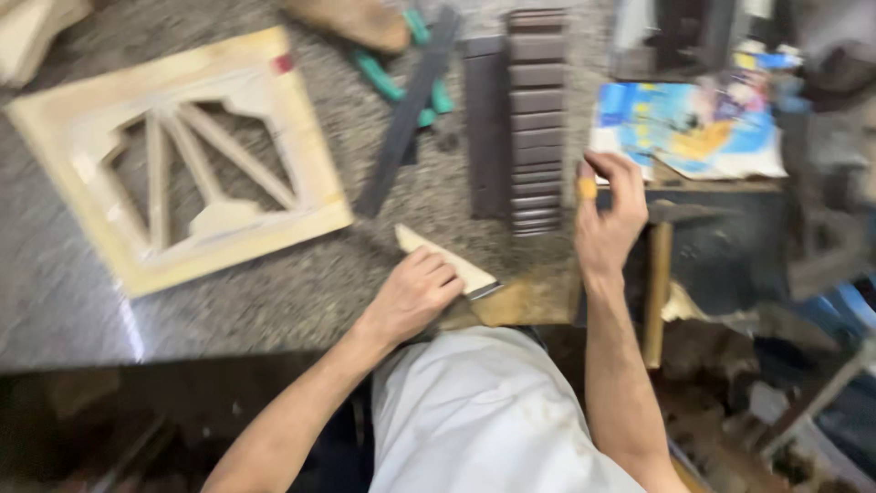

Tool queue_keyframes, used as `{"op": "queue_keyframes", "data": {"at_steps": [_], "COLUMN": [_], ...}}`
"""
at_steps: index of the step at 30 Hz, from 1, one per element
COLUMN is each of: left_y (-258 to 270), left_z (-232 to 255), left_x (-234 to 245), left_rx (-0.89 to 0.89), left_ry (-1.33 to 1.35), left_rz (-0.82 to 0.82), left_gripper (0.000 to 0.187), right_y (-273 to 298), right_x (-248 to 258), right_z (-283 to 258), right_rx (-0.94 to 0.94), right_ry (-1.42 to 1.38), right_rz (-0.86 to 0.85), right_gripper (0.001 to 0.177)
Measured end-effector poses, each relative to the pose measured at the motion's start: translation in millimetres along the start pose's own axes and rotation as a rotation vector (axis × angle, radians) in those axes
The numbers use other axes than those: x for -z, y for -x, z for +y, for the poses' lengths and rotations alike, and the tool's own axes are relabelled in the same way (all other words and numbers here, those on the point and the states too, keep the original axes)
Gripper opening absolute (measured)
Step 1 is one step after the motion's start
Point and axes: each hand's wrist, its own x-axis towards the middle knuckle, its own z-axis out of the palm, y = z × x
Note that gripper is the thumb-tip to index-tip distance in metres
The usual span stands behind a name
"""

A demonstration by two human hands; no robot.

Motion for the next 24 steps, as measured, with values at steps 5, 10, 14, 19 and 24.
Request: {"op": "queue_keyframes", "data": {"at_steps": [5,10,14,19,24], "left_y": [-2.8,-3.7,-4.9,-3.1,-7.2], "left_z": [1.5,0.8,1.8,3.5,4.1], "left_x": [3.5,2.9,2.6,2.5,1.9], "left_rx": [0.025,0.038,0.041,0.056,0.064], "left_ry": [-0.006,0.02,0.019,0.018,-0.038], "left_rz": [-0.078,-0.072,-0.07,-0.064,-0.082], "left_gripper": [0.01,0.017,0.018,0.019,0.021], "right_y": [-61.3,-63.9,-22.8,29.1,25.2], "right_x": [21.7,65.1,83.9,92.6,116.6], "right_z": [66.5,97.3,100.9,113.2,139.3], "right_rx": [-0.2,-0.266,-0.224,-0.194,-0.162], "right_ry": [-0.058,-0.286,0.108,0.254,0.289], "right_rz": [0.185,0.225,0.174,0.174,0.169], "right_gripper": [0.016,0.017,0.014,0.009,0.007]}}
